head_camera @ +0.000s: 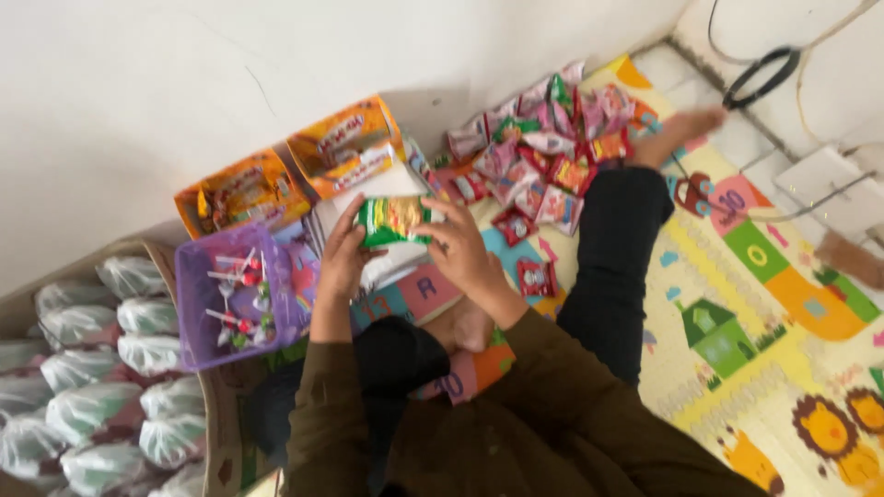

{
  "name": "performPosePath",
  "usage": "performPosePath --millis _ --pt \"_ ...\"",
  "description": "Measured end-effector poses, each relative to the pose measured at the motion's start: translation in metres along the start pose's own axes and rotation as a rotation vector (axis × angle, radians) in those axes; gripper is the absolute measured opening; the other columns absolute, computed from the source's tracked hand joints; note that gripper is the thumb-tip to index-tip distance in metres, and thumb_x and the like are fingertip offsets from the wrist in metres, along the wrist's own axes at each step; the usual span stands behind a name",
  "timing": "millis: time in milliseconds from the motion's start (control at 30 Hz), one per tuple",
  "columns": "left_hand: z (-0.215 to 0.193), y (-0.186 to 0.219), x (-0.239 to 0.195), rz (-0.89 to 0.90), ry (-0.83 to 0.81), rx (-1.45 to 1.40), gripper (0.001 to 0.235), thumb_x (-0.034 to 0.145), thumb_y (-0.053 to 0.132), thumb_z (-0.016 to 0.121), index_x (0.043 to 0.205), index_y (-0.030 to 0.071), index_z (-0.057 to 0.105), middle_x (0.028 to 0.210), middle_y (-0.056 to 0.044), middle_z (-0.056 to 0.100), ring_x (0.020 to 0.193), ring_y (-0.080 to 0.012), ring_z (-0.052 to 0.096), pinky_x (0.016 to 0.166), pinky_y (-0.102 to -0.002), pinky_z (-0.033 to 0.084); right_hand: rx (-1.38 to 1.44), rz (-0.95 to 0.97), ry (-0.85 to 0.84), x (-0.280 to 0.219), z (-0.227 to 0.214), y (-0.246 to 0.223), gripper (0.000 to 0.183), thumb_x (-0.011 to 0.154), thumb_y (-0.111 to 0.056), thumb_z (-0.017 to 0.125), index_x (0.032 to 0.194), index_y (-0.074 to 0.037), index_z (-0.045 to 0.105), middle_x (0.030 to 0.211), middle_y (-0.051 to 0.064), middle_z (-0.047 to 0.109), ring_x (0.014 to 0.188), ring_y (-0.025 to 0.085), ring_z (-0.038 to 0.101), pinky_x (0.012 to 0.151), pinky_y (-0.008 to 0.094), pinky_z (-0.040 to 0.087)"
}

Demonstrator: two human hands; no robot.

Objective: The person sits on a play mat and packs various snack items, including chips, cookies, and lollipops, into small white plastic bags. They then tie the bags closed and place them into a cardboard box.

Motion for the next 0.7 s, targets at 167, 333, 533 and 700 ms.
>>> performPosePath --millis 167,333,533,700 --pt "-0.031 -0.036 0.000 -0.029 0.044 -0.018 0.069 0.101 0.013 0.046 0.165 0.019 0.019 0.124 -0.018 0.062 0.098 -0.0296 0.075 0.076 -0.039 0.067 0.039 0.060 -0.021 -0.007 0.013 -0.001 0.042 0.076 0.008 0.069 0.104 -0.023 0.079 0.134 0.009 0.064 0.114 0.036 0.065 0.093 0.043 0.056" --pt "-0.046 -0.052 0.027 -0.053 0.105 -0.013 0.059 0.099 0.008 0.047 0.157 0.012 0.034 0.127 -0.019 0.062 0.096 -0.0300 0.075 0.070 -0.041 0.067 0.115 0.074 -0.045 0.003 0.014 0.011 0.045 0.079 0.008 0.063 0.108 -0.022 0.079 0.137 0.011 0.062 0.117 0.036 0.065 0.095 0.040 0.058" --pt "-0.051 -0.059 0.029 -0.030 0.123 0.053 0.053 0.099 0.005 0.048 0.151 0.010 0.043 0.130 -0.016 0.062 0.094 -0.0270 0.073 0.067 -0.038 0.068 0.130 0.076 0.157 -0.047 -0.035 0.051 0.028 0.095 -0.008 0.065 0.122 -0.009 0.074 0.124 0.015 0.069 0.120 0.033 0.064 0.104 0.046 0.050" --pt "-0.046 -0.049 0.020 -0.022 0.190 0.050 0.052 0.098 0.005 0.046 0.149 0.011 0.044 0.124 -0.012 0.064 0.093 -0.0225 0.072 0.067 -0.034 0.068 0.278 1.253 0.545 -0.217 -0.020 0.213 0.061 0.089 0.001 0.062 0.146 -0.018 0.047 0.135 0.018 0.049 0.115 0.024 0.054 0.092 0.036 0.051"
Point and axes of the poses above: each hand's wrist, its own x-axis towards the middle knuckle, its own z-axis out of the palm, y = z × x, the point moved 4 cm from there along x, towards the middle knuckle
